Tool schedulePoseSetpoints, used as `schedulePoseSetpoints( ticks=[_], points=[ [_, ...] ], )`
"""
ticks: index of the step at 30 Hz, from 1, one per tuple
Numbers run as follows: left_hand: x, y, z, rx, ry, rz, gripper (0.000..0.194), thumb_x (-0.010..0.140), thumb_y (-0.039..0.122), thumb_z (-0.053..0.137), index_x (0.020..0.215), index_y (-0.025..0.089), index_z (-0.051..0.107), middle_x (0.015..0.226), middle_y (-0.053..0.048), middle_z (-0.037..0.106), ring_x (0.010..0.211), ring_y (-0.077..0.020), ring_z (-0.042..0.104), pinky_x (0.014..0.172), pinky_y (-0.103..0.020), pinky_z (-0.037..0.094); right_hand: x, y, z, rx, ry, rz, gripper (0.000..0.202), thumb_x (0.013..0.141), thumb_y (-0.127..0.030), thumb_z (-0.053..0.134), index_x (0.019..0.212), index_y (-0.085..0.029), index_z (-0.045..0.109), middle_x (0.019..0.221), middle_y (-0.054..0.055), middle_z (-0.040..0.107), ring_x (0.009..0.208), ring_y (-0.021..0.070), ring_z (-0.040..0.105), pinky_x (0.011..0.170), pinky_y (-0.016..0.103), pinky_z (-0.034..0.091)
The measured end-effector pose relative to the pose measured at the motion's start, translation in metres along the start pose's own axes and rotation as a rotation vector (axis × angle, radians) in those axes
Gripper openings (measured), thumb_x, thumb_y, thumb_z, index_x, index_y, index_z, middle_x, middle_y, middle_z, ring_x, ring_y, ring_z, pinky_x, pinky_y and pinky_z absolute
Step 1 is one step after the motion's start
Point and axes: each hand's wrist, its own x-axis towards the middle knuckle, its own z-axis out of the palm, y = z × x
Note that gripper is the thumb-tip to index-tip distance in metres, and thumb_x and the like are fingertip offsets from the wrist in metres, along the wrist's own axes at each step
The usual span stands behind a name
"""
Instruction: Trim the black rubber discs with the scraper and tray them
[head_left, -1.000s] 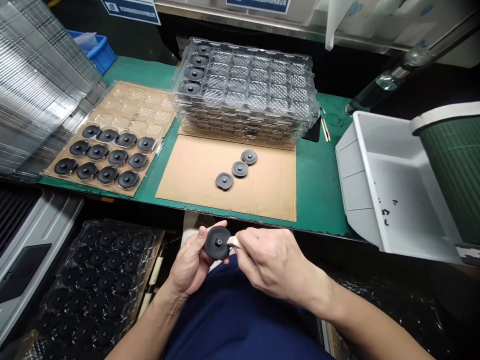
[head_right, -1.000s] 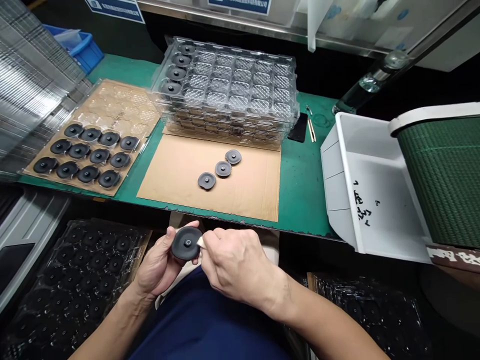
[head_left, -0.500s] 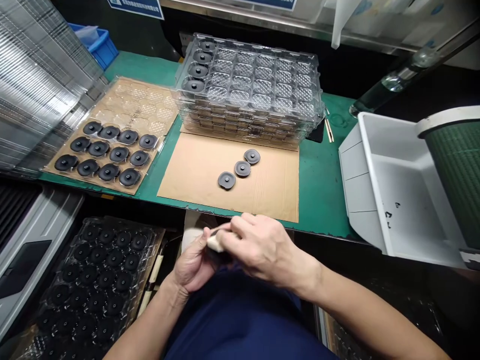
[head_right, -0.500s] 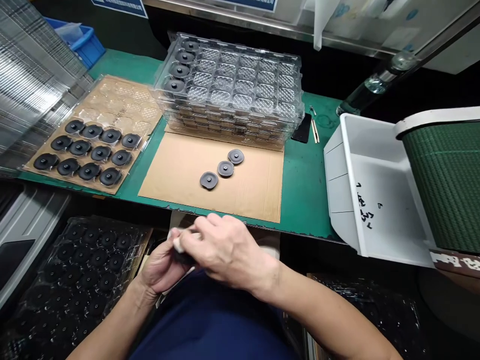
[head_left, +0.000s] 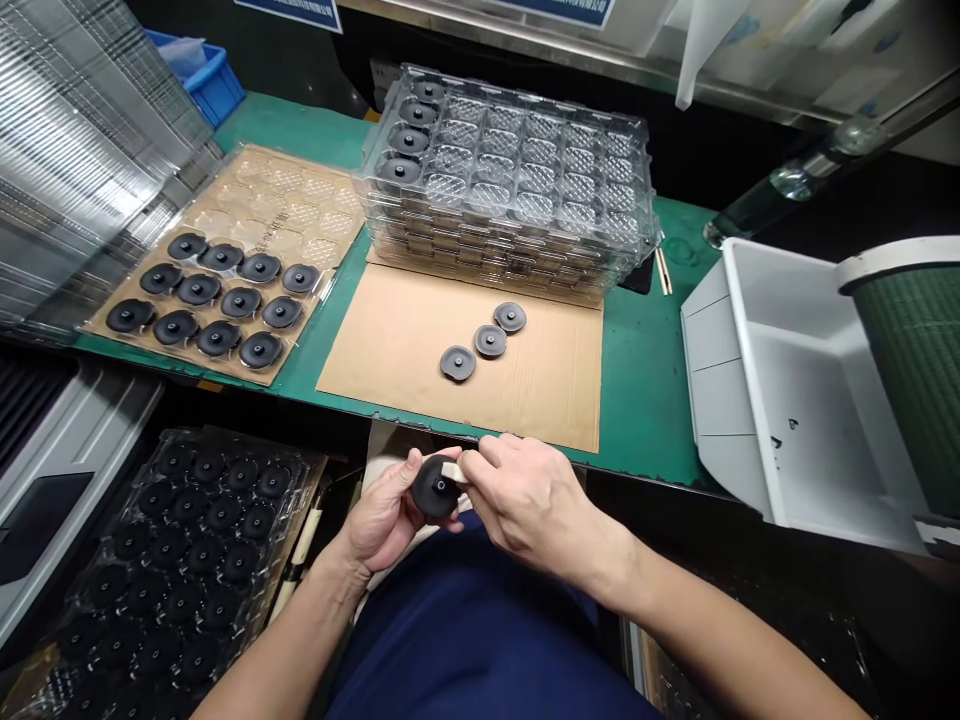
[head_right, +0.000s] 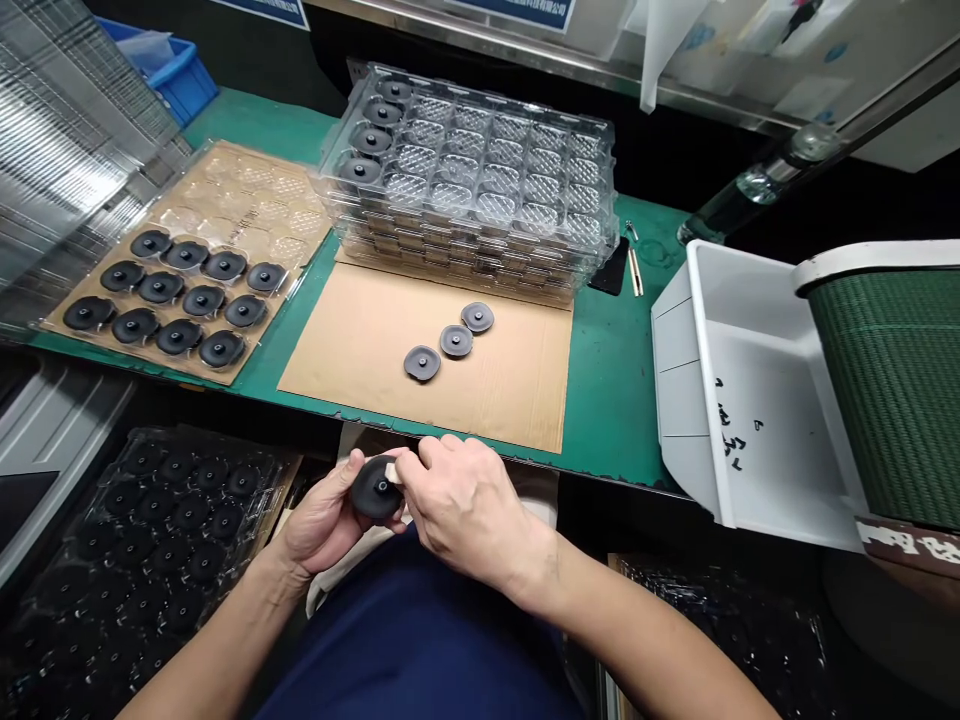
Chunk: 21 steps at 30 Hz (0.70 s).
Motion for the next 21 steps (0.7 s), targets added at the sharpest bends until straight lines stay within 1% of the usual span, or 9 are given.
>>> schedulePoseSetpoints(
  ticks=[3,5,8,10,13,15,17,19,21],
  points=[
    [0.003,-0.002,-0.006,0.012,-0.028,-0.049,0.046,0.088,0.054,0.073,0.097,0.010,0.079,0.084,-0.013,0.076,0.068,-0.0244,0.070,0.060,-0.040,0.064,0.003,-0.001,0.000,-0.032,-0.045,-0.007,0.005,0.098,-0.019,0.052,0.099,-0.020,0.057,0.085,0.003,0.054,0.074,0.0198,0.045,0.067,0.036,0.028],
    [0.005,-0.003,-0.008,0.011,-0.035,-0.073,0.047,0.088,0.055,0.072,0.096,0.009,0.078,0.084,-0.014,0.076,0.066,-0.0244,0.070,0.059,-0.040,0.063,0.005,-0.001,0.001,-0.049,-0.066,-0.025,0.003,0.096,-0.017,0.055,0.096,-0.020,0.056,0.087,0.003,0.053,0.075,0.0198,0.044,0.068,0.036,0.028],
    [0.005,-0.006,-0.009,0.003,-0.043,-0.095,0.046,0.089,0.054,0.071,0.096,0.009,0.078,0.082,-0.013,0.075,0.066,-0.0242,0.070,0.059,-0.039,0.063,0.008,0.001,-0.001,-0.080,-0.082,-0.081,0.010,0.092,-0.016,0.061,0.099,-0.021,0.057,0.090,0.004,0.054,0.078,0.0202,0.045,0.068,0.036,0.028],
    [0.004,-0.008,-0.010,-0.010,-0.065,-0.104,0.044,0.090,0.052,0.072,0.096,0.009,0.079,0.081,-0.013,0.075,0.067,-0.0246,0.071,0.060,-0.040,0.063,0.009,0.002,-0.003,-0.088,-0.079,-0.149,0.018,0.089,-0.017,0.065,0.105,-0.021,0.058,0.092,0.004,0.054,0.080,0.0206,0.045,0.068,0.035,0.028],
    [0.001,-0.012,-0.012,-0.070,-0.134,-0.106,0.039,0.089,0.048,0.075,0.103,0.012,0.080,0.089,-0.013,0.078,0.074,-0.0249,0.073,0.067,-0.039,0.064,0.012,0.004,-0.006,-0.066,-0.040,-0.287,0.024,0.090,-0.019,0.065,0.113,-0.022,0.058,0.094,0.005,0.055,0.081,0.0207,0.045,0.066,0.034,0.028],
    [-0.001,-0.012,-0.012,-0.131,-0.168,-0.074,0.037,0.088,0.044,0.077,0.110,0.014,0.080,0.100,-0.012,0.079,0.084,-0.0234,0.075,0.077,-0.036,0.064,0.014,0.005,-0.006,-0.041,0.019,-0.325,0.016,0.095,-0.020,0.059,0.111,-0.022,0.059,0.093,0.005,0.056,0.079,0.0203,0.044,0.065,0.034,0.027],
    [-0.004,-0.009,-0.011,-0.179,-0.165,0.013,0.040,0.086,0.042,0.081,0.118,0.018,0.078,0.111,-0.010,0.079,0.094,-0.0210,0.074,0.086,-0.031,0.061,0.015,0.003,-0.003,-0.006,0.105,-0.251,0.009,0.101,-0.023,0.052,0.102,-0.020,0.060,0.088,0.005,0.057,0.075,0.0194,0.044,0.065,0.034,0.027],
    [-0.007,-0.005,-0.008,-0.192,-0.132,0.147,0.047,0.081,0.038,0.085,0.124,0.022,0.075,0.118,-0.008,0.078,0.102,-0.0196,0.073,0.092,-0.027,0.058,0.014,-0.002,0.000,0.060,0.204,-0.087,0.019,0.104,-0.025,0.047,0.089,-0.019,0.057,0.079,0.003,0.055,0.070,0.0175,0.043,0.065,0.034,0.028],
    [-0.010,0.000,-0.004,-0.165,-0.087,0.283,0.050,0.078,0.032,0.088,0.126,0.025,0.074,0.122,-0.007,0.077,0.112,-0.0207,0.071,0.098,-0.026,0.055,0.011,-0.009,0.003,0.174,0.266,0.070,0.026,0.104,-0.026,0.046,0.078,-0.020,0.051,0.070,0.000,0.051,0.064,0.0149,0.041,0.064,0.033,0.028]
  ],
)
